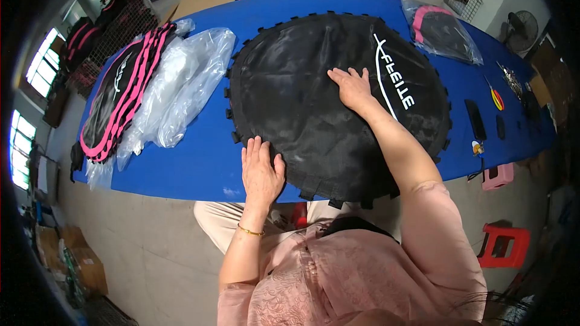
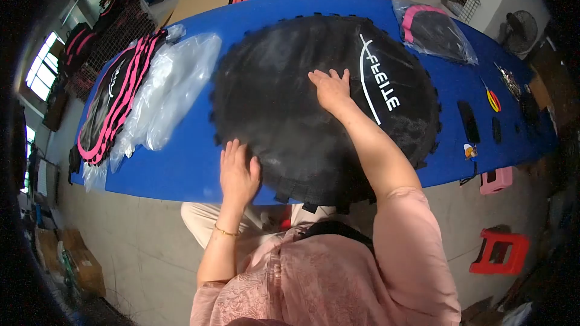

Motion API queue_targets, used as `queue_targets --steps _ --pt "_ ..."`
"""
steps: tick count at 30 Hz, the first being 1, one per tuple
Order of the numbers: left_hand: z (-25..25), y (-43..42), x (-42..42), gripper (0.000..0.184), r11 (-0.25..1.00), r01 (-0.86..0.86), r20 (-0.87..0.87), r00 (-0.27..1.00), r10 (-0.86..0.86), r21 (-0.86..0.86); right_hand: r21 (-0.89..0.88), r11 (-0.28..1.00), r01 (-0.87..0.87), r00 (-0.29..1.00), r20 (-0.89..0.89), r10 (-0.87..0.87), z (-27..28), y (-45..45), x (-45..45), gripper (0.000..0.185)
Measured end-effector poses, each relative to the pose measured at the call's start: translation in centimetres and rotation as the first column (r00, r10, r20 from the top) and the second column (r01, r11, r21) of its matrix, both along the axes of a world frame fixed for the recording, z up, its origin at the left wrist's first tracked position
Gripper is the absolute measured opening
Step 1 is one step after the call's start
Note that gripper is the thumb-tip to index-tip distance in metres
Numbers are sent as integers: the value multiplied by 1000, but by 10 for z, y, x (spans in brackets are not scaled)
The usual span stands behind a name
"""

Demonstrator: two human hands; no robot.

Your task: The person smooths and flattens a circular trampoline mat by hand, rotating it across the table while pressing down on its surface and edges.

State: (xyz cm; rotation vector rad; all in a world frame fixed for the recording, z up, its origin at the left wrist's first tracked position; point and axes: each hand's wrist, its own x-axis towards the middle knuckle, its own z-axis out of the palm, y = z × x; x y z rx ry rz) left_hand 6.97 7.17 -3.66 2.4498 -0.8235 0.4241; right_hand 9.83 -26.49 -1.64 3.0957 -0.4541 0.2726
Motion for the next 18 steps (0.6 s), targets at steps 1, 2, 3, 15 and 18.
queue_targets --steps 1,2,3,15,18 --pt "0 0 0 44 1000 -2 0 1000 2 -2 21 1000 22 1000 -2 -22 1 -2 6 58" --pt "-1 0 0 44 1000 -4 -1 1000 4 -6 22 999 25 1000 3 -25 1 -2 12 58" --pt "-2 0 0 44 1000 0 6 1000 0 -7 22 1000 20 1000 -20 -19 3 -1 17 58" --pt "-3 0 -1 42 1000 -9 26 1000 9 7 44 986 -164 979 -117 168 20 96 60 52" --pt "-1 -1 -1 42 1000 -11 9 1000 11 10 50 985 -164 976 -136 169 21 99 71 53"
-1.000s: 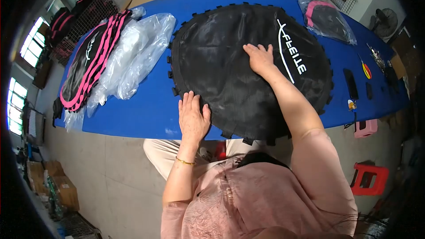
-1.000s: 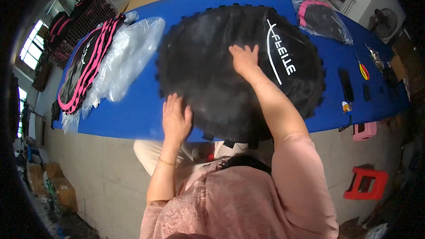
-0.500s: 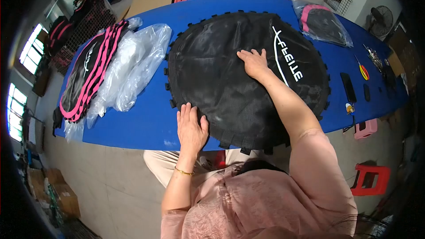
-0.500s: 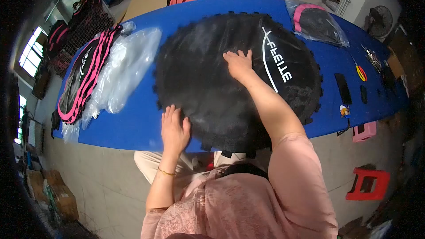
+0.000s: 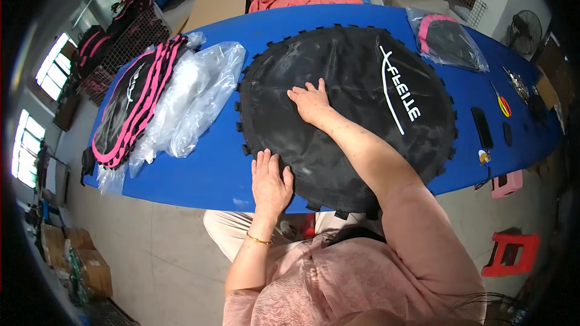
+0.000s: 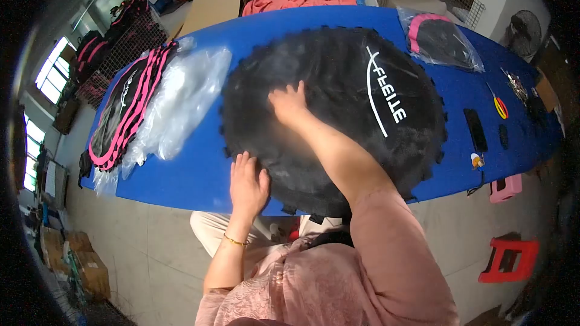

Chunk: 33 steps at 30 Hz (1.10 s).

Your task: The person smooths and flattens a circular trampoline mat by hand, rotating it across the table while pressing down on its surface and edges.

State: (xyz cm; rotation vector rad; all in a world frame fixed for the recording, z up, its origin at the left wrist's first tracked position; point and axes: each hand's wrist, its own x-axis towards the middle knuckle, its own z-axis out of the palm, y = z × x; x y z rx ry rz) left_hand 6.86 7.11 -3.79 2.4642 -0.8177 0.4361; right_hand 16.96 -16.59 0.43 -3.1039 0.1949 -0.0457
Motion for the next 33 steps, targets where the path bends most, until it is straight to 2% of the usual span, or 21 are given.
queue_targets --steps 6,15,18,21,24,26,28,33 --pt "4 0 -1 46 1000 2 -36 999 -2 -1 26 999 -38 999 -32 38 -1 16 32 53" --pt "7 -1 -1 45 1000 7 -76 997 -9 -29 49 990 -131 991 45 129 -12 47 75 54" --pt "9 0 -2 45 1000 4 -93 996 -7 -29 22 975 -219 974 58 218 -13 58 65 55" --pt "9 -1 -2 46 999 3 -86 996 -6 -35 -132 933 -336 936 62 346 -14 69 32 57" --pt "9 -1 -2 46 999 5 -80 997 -8 -32 -129 900 -416 899 87 429 -13 65 5 57" --pt "12 0 -2 45 999 17 -83 996 -20 -35 -102 901 -421 896 111 431 -11 58 6 58" --pt "13 0 -2 45 999 19 -80 997 -21 -32 -80 930 -358 929 66 363 -4 54 19 57" --pt "15 0 -2 45 999 25 -92 995 -28 -40 -61 965 -254 959 114 259 -16 42 80 54"
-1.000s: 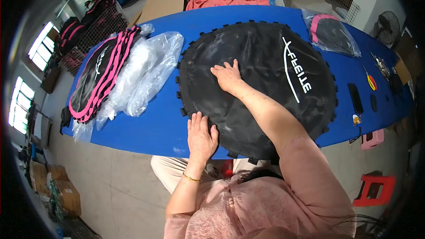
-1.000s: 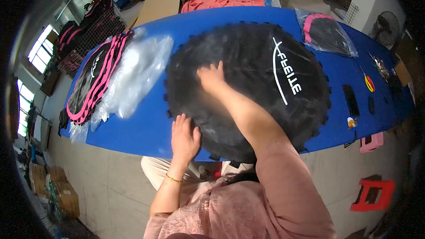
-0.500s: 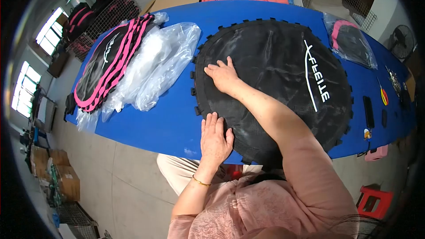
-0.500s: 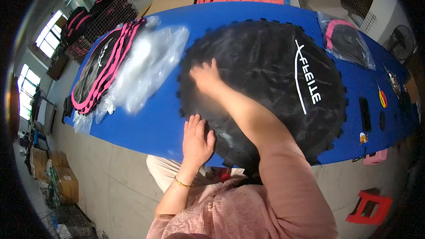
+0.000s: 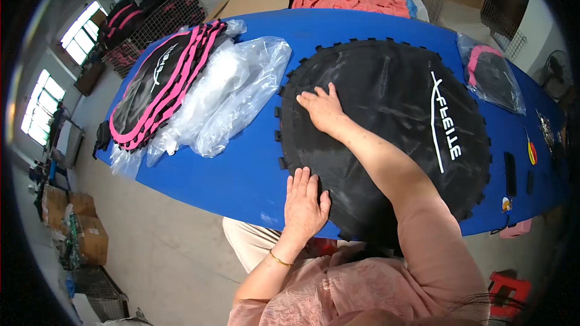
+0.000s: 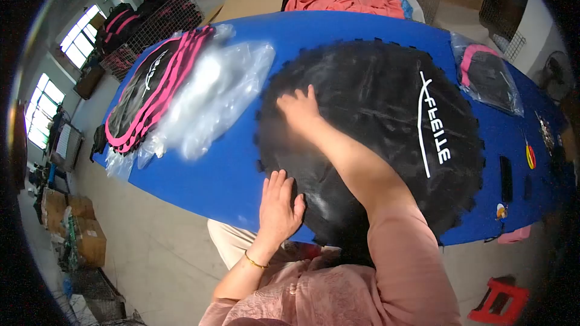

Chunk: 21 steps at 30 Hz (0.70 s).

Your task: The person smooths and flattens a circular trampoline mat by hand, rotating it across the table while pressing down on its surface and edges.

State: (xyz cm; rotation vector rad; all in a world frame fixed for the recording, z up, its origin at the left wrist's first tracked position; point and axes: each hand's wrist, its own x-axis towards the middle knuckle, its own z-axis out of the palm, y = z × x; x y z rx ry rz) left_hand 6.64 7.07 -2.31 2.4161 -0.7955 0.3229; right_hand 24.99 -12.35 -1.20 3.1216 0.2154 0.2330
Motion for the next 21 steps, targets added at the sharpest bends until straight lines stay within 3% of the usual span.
queue_targets --steps 9,16,21 --pt "-3 1 1 47 999 1 -15 1000 -1 33 -42 987 157 987 -19 -158 -8 -24 59 55" --pt "-6 1 2 47 1000 2 2 1000 -2 22 -14 1000 -16 997 72 17 -12 1 12 49" --pt "-10 1 2 48 1000 -15 6 1000 15 -6 -8 997 -71 997 21 71 -6 20 -43 50"
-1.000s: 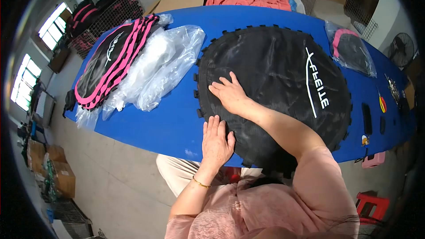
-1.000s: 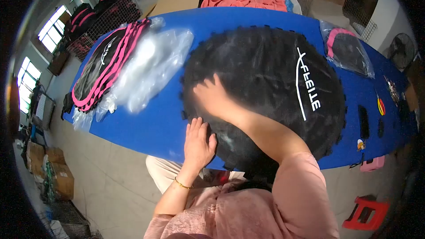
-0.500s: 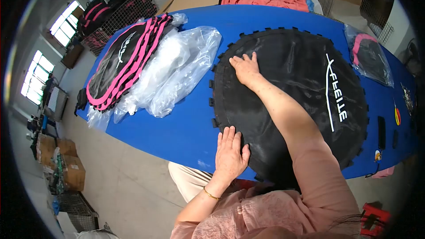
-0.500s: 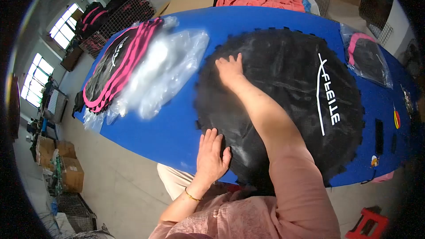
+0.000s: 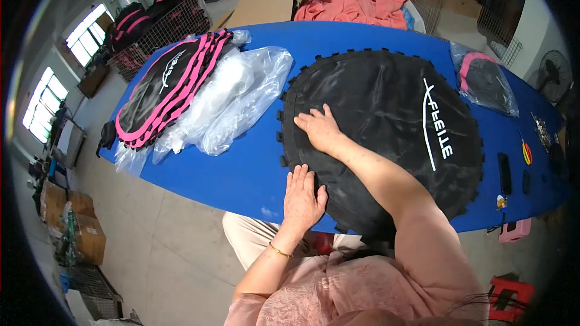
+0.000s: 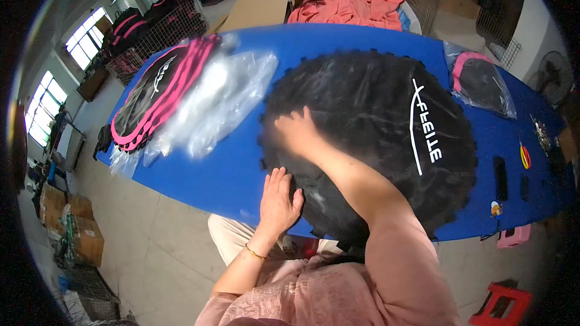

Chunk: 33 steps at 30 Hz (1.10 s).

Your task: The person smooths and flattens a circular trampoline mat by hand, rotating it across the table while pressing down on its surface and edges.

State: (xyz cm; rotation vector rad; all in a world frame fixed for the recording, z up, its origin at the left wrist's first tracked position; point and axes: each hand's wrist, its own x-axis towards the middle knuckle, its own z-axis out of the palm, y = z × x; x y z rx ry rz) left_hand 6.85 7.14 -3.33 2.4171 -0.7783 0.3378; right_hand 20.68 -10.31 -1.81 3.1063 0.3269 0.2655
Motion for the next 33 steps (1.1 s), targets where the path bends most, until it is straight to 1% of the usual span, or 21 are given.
queue_targets --steps 2,3,4,6,7,8,11,15,17,18,20,21,25,27,30,32,33 --pt "-1 0 0 47 1000 2 20 1000 -1 -13 -41 994 -100 983 151 105 -16 -3 -18 48" --pt "-3 0 1 47 1000 -3 28 1000 4 -18 8 990 -143 973 184 139 -18 -5 -31 39" --pt "-4 0 1 47 1000 -7 36 999 8 -23 103 977 -186 963 218 161 -20 -3 -44 34" --pt "-3 0 -2 45 998 -3 45 999 5 -58 149 962 -227 948 260 184 -25 -1 -66 30" --pt "-1 0 -3 46 999 -45 59 997 47 -28 109 968 -228 952 233 198 -18 1 -80 31" --pt "0 1 -5 46 996 -88 73 994 87 2 59 968 -245 946 231 226 -17 0 -93 38" --pt "-8 1 -3 48 996 -94 58 994 94 2 -21 975 -223 969 100 224 -4 3 -122 52" --pt "-8 1 -3 50 997 -80 71 994 79 4 -46 976 -212 967 133 216 -4 0 -120 52" --pt "-7 1 -3 50 997 -76 71 995 76 5 61 987 -146 989 33 144 3 -3 -104 62" --pt "-6 1 -4 51 997 -74 73 995 74 7 95 988 -126 992 23 124 7 -5 -93 61" --pt "-5 1 -4 51 997 -74 69 995 74 6 69 994 -80 997 16 79 11 -9 -71 59" --pt "-4 1 -5 51 998 -71 73 995 70 0 29 999 -42 999 -10 43 10 -12 -56 57" --pt "2 1 -5 50 998 -69 53 996 69 9 18 999 32 998 50 -33 -4 -23 -3 58" --pt "2 1 -5 50 997 -70 46 997 69 13 15 995 97 994 42 -97 -7 -30 20 58" --pt "4 1 -5 51 997 -67 25 997 67 23 -3 983 185 983 -1 -185 -1 -41 41 57" --pt "3 2 -6 53 998 -64 3 998 64 28 51 975 214 977 -29 -213 -1 -49 45 56" --pt "3 2 -6 53 998 -64 15 998 63 23 47 975 216 976 -32 -214 -1 -51 42 56"
